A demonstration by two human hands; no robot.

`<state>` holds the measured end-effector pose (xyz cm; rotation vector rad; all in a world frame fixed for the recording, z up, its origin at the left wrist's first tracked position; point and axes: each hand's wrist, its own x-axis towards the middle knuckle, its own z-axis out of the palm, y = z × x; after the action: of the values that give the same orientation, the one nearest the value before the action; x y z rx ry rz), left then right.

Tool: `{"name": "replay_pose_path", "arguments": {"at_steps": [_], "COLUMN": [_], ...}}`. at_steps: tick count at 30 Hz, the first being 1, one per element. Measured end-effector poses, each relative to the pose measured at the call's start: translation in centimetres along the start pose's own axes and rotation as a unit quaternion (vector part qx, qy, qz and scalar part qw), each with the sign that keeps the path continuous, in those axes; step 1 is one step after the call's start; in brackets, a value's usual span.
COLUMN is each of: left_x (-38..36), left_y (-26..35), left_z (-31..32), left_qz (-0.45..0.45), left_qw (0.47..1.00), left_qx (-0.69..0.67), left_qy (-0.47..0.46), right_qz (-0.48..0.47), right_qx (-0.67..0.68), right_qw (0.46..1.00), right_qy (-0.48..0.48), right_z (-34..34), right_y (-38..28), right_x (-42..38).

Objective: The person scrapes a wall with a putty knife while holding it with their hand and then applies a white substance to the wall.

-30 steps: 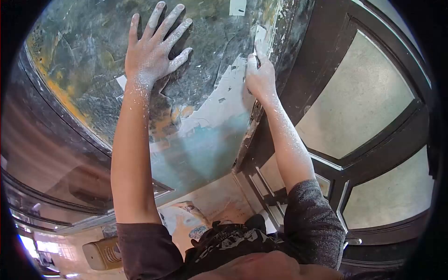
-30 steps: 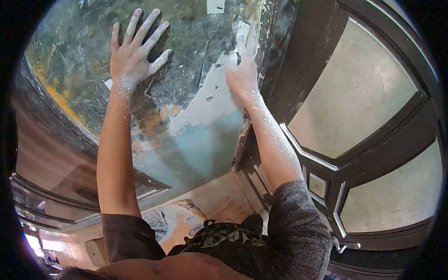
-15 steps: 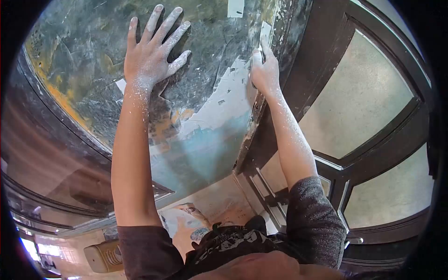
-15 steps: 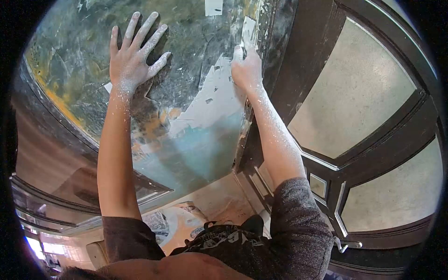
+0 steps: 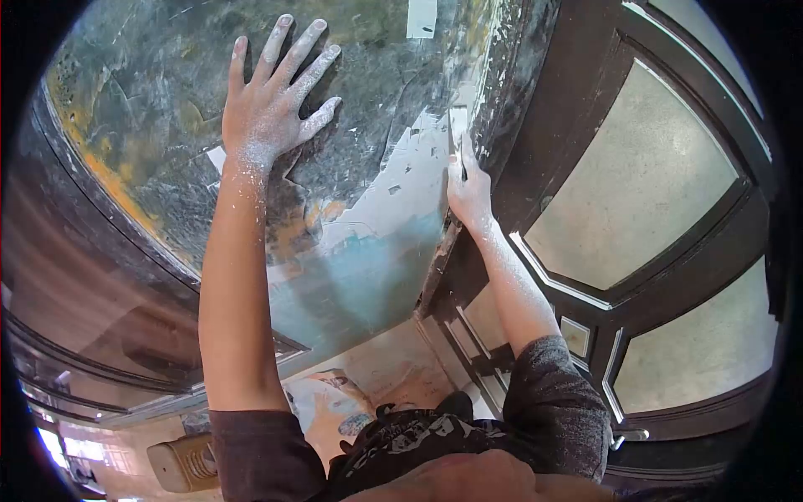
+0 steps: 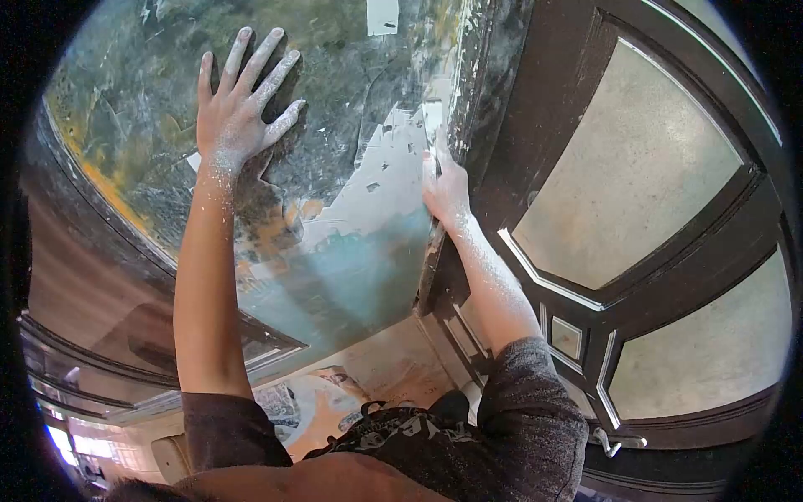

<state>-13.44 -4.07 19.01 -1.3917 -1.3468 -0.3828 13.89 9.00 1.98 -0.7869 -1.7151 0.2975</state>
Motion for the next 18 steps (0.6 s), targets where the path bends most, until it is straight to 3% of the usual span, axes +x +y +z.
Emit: {"name": "replay_pose_path", "arguments": {"at_steps": [2, 6, 13, 15, 18], "left_x": [0.1, 0.1, 0.1, 0.1, 0.2], "left_y": [0.1, 0.2, 0.0, 0.3, 0.1], "left_z": [0.0, -0.1, -0.1, -0.3, 0.2], "left_qz": [0.003, 0.005, 0.005, 0.006, 0.023], "left_qw": [1.0, 1.0, 1.0, 1.0, 0.999], "left_qx": [-0.003, 0.006, -0.001, 0.007, -0.015], "left_qy": [0.0, 0.005, 0.024, 0.015, 0.043], "right_qz": [0.046, 0.04, -0.041, 0.074, 0.063], "right_qx": [-0.013, 0.005, 0.024, 0.004, 0.017], "right_qw": [0.998, 0.998, 0.999, 0.997, 0.998], "right_qy": [-0.04, -0.054, 0.017, -0.029, -0.018], "right_z": [0.0, 0.1, 1.1, 0.4, 0.8], "right_y": [1.1, 1.6, 2.0, 1.4, 1.5], "right_x": [-0.6, 0.4, 0.3, 1.1, 0.7]}}
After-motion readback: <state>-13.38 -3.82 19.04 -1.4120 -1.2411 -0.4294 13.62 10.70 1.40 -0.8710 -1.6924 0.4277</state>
